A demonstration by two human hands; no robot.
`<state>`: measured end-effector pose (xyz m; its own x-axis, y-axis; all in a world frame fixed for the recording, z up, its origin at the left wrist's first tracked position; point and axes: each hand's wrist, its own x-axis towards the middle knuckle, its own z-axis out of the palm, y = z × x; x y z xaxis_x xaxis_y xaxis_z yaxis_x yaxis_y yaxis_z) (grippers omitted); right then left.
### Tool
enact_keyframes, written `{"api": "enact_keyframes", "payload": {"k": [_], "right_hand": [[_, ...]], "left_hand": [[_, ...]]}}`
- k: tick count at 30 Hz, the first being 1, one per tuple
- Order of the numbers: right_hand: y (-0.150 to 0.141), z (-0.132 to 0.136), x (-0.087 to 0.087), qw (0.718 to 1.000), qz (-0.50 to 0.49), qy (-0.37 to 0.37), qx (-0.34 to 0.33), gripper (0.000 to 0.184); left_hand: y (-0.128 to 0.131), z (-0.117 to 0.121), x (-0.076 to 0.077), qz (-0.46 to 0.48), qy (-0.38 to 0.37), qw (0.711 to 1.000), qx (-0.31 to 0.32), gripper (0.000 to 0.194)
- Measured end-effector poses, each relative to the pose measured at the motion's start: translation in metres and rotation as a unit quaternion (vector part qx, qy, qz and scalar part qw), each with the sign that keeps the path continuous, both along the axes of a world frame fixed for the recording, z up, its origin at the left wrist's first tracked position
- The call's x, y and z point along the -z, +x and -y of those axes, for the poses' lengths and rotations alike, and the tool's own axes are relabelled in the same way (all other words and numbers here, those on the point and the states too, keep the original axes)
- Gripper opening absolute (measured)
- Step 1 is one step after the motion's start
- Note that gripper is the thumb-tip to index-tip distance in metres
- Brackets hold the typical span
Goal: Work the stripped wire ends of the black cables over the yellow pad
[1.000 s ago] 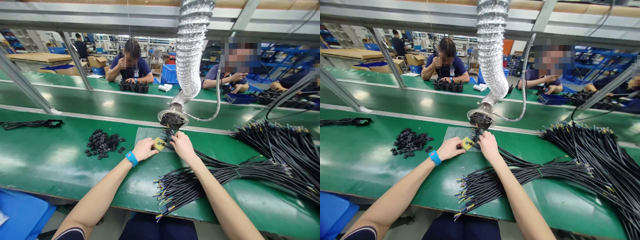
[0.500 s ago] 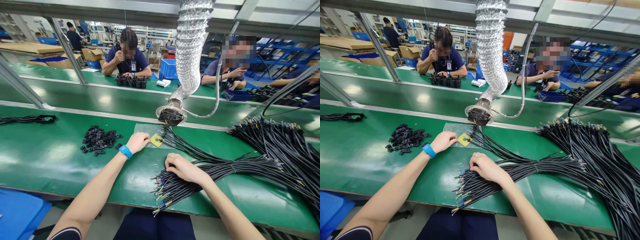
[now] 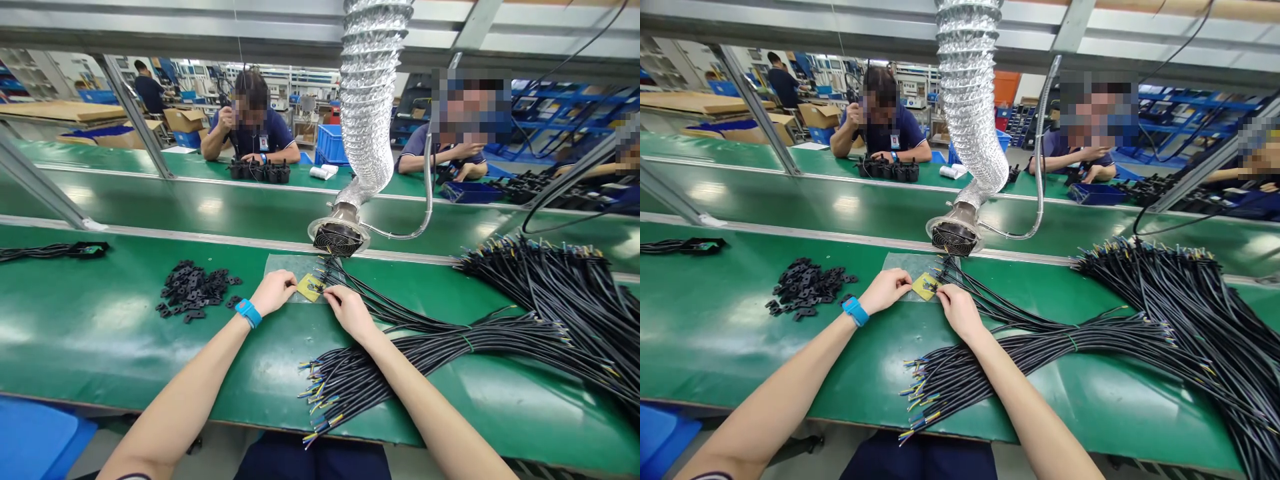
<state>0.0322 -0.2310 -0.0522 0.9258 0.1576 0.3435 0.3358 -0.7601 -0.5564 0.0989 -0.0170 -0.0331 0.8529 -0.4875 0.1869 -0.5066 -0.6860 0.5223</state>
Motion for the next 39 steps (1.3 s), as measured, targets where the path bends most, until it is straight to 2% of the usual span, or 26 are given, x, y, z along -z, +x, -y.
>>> {"api": "enact_keyframes", "payload": {"k": [3,7,10,13,16,18,21,27,31,39], "right_hand": [[-0.001,-0.004,-0.002,0.996,-0.004,-0.092,-0.003,0.014],[-0.003,-0.010,-0.011,0.970,-0.025,-0.239,-0.024,0.019],[-0.005,-0.012,-0.015,0.964,-0.034,-0.263,-0.025,0.019],[-0.008,-0.009,-0.014,0.975,-0.026,-0.219,-0.009,0.020],[-0.011,-0.005,-0.013,0.996,-0.005,-0.094,0.010,0.021],[-0.013,-0.003,-0.012,1.000,0.000,-0.025,0.007,0.023],[-0.014,-0.001,-0.013,1.000,-0.010,0.026,-0.009,0.027],[-0.015,0.000,-0.015,0.998,-0.029,0.059,-0.023,0.032],[-0.016,0.000,-0.016,0.997,-0.026,0.070,-0.017,0.033],[-0.017,-0.001,-0.014,0.998,-0.022,0.058,-0.006,0.029]], "left_hand": [[-0.002,0.003,0.002,-0.003,-0.019,1.000,-0.015,0.007],[-0.001,0.001,0.001,-0.007,-0.043,0.999,-0.004,0.008],[0.001,0.000,0.000,-0.046,-0.130,0.990,-0.029,0.009],[-0.001,0.004,-0.002,-0.134,-0.290,0.946,-0.063,0.019],[-0.007,0.012,-0.004,-0.252,-0.429,0.865,-0.070,0.033],[-0.013,0.018,-0.003,-0.317,-0.472,0.819,-0.072,0.039],[-0.023,0.026,-0.002,-0.382,-0.486,0.783,-0.067,0.042],[-0.033,0.033,-0.002,-0.408,-0.500,0.763,-0.009,0.043],[-0.033,0.033,-0.001,-0.416,-0.510,0.753,0.001,0.040],[-0.035,0.033,-0.002,-0.404,-0.494,0.769,-0.014,0.033]]}}
